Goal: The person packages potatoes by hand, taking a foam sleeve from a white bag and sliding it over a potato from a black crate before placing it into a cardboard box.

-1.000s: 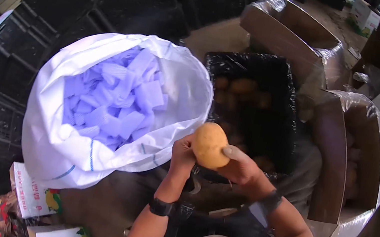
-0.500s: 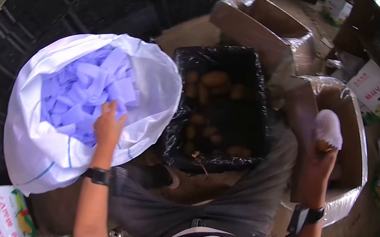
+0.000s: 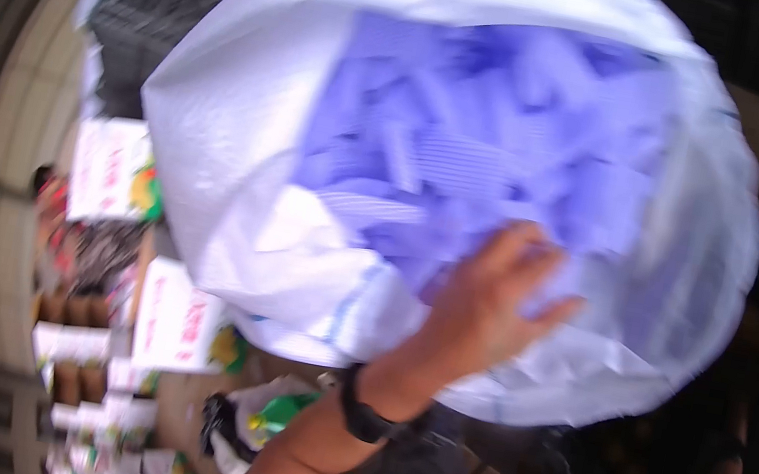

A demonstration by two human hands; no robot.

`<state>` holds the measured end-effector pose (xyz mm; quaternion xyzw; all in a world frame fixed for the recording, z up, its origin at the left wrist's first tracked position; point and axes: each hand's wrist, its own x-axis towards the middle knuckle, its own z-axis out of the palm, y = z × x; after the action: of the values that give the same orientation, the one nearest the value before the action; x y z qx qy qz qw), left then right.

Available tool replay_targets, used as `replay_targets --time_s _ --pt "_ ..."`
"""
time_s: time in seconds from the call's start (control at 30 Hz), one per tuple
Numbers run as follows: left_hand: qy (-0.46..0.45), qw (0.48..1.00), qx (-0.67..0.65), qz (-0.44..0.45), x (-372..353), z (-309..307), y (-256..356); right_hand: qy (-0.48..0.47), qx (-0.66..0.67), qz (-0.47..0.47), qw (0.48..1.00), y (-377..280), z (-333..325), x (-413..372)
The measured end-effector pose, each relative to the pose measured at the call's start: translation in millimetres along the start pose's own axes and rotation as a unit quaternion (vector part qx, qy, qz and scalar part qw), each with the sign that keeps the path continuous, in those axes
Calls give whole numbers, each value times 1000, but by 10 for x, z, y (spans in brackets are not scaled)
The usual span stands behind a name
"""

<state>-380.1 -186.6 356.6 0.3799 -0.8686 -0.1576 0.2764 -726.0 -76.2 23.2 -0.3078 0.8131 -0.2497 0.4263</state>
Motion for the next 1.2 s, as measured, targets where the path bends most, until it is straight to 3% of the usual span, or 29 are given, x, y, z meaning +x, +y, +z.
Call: replay_targets --time_s 0.1,0.3,0.6,0.7,1.03,1.2 --pt "9 998 -40 46 85 11 141 -105 69 -29 992 -83 820 279" --pt "-36 987 -122 97 139 156 249 -133 181 25 974 385 998 86" --pt "17 987 -121 106 22 231 458 -108 310 -7 944 181 356 -353" --pt "-33 983 -134 122 22 253 484 -110 356 -38 927 -99 185 -214" --pt "-59 985 -70 149 77 356 523 -157 533 66 829 548 527 -425" --pt "-45 979 -97 175 135 321 587 -117 599 65 790 616 -132 -875"
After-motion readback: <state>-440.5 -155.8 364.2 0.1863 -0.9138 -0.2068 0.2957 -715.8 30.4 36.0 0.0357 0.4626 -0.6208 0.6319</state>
